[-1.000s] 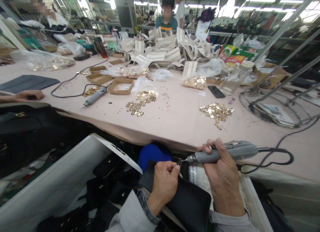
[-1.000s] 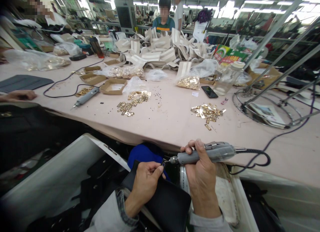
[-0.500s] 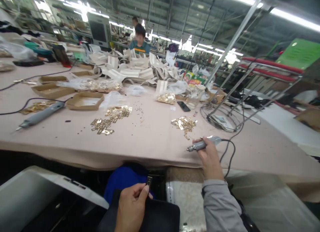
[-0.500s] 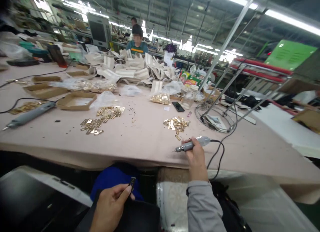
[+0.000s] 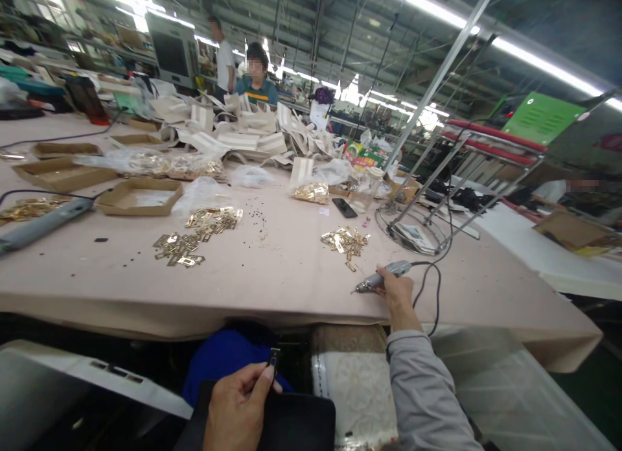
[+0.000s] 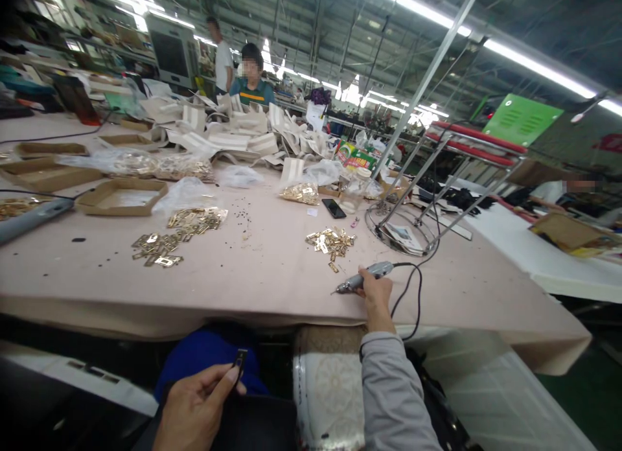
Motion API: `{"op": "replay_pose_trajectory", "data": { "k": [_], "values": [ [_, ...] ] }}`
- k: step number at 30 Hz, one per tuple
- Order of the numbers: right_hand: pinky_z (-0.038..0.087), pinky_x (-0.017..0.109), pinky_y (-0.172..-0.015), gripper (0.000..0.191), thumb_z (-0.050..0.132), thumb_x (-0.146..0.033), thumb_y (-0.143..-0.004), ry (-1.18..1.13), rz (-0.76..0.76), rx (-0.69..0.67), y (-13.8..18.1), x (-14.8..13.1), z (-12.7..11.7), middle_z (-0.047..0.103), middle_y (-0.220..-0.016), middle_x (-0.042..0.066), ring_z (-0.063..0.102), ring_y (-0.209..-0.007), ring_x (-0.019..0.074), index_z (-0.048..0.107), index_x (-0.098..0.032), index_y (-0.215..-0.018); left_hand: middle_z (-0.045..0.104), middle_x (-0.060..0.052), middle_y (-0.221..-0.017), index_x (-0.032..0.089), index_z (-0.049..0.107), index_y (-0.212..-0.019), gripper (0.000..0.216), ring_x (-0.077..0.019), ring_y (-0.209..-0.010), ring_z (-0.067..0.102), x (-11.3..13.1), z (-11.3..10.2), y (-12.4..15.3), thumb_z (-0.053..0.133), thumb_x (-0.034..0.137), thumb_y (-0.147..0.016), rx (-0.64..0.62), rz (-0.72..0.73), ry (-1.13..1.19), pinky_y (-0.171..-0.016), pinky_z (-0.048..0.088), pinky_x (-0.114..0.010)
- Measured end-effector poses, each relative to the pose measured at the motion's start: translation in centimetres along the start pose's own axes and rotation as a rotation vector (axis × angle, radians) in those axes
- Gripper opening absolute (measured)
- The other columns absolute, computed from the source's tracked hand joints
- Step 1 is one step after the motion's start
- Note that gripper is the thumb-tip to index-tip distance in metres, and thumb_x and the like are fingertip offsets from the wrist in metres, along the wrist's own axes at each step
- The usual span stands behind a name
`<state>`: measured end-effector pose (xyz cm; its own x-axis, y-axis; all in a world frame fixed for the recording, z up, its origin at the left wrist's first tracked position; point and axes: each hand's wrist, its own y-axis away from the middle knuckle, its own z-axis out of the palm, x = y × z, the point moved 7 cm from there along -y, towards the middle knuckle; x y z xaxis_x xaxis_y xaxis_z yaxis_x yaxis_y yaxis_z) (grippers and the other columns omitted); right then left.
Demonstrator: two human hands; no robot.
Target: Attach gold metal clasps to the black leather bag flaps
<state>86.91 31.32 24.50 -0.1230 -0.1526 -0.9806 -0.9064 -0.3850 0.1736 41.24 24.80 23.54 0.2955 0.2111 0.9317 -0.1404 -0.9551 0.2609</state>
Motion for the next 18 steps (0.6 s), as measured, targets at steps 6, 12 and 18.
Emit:
{"op": "replay_pose_trajectory", "data": {
  "k": [6, 12, 18],
  "values": [
    [0.059, 0.042, -0.07, 0.026, 0.089, -0.029, -0.06, 0.3, -0.125, 0.028, 1.0, -2.1, -2.7, 0.069, -0.061, 0.012, 0.072, -0.083, 0.0352, 0.068, -0.017, -0.069, 0.075, -0.002, -0.067, 0.021, 0.076, -0.067, 0.046, -0.0217, -0.067, 0.067, -0.2, -0.1, -0.1, 0.06, 0.06, -0.087, 0.013, 0.008, 0.013, -0.066, 0.048, -0.025],
    [0.054, 0.039, -0.08, 0.032, 0.082, -0.043, -0.069, 0.424, -0.316, 0.018, 6.5, -4.2, -3.8, 0.075, -0.085, 0.017, 0.069, -0.097, 0.0354, 0.076, -0.014, -0.081, 0.075, -0.002, -0.068, 0.02, 0.076, -0.068, 0.045, -0.021, -0.067, 0.066, -0.4, -0.2, -0.2, 0.061, 0.059, -0.088, 0.02, 0.003, 0.057, -0.067, 0.047, -0.026],
    [0.052, 0.029, -0.063, 0.041, 0.076, -0.051, -0.083, 0.24, -0.346, -0.709, 20.2, -1.2, 2.2, 0.074, -0.085, 0.007, 0.064, -0.068, 0.018, 0.075, -0.016, -0.106, 0.075, -0.003, -0.069, 0.019, 0.077, -0.073, 0.04, -0.0204, -0.069, 0.067, -0.2, 0.3, -0.5, 0.064, 0.053, -0.089, 0.019, 0.013, 0.116, -0.068, 0.046, -0.026]
  ]
}}
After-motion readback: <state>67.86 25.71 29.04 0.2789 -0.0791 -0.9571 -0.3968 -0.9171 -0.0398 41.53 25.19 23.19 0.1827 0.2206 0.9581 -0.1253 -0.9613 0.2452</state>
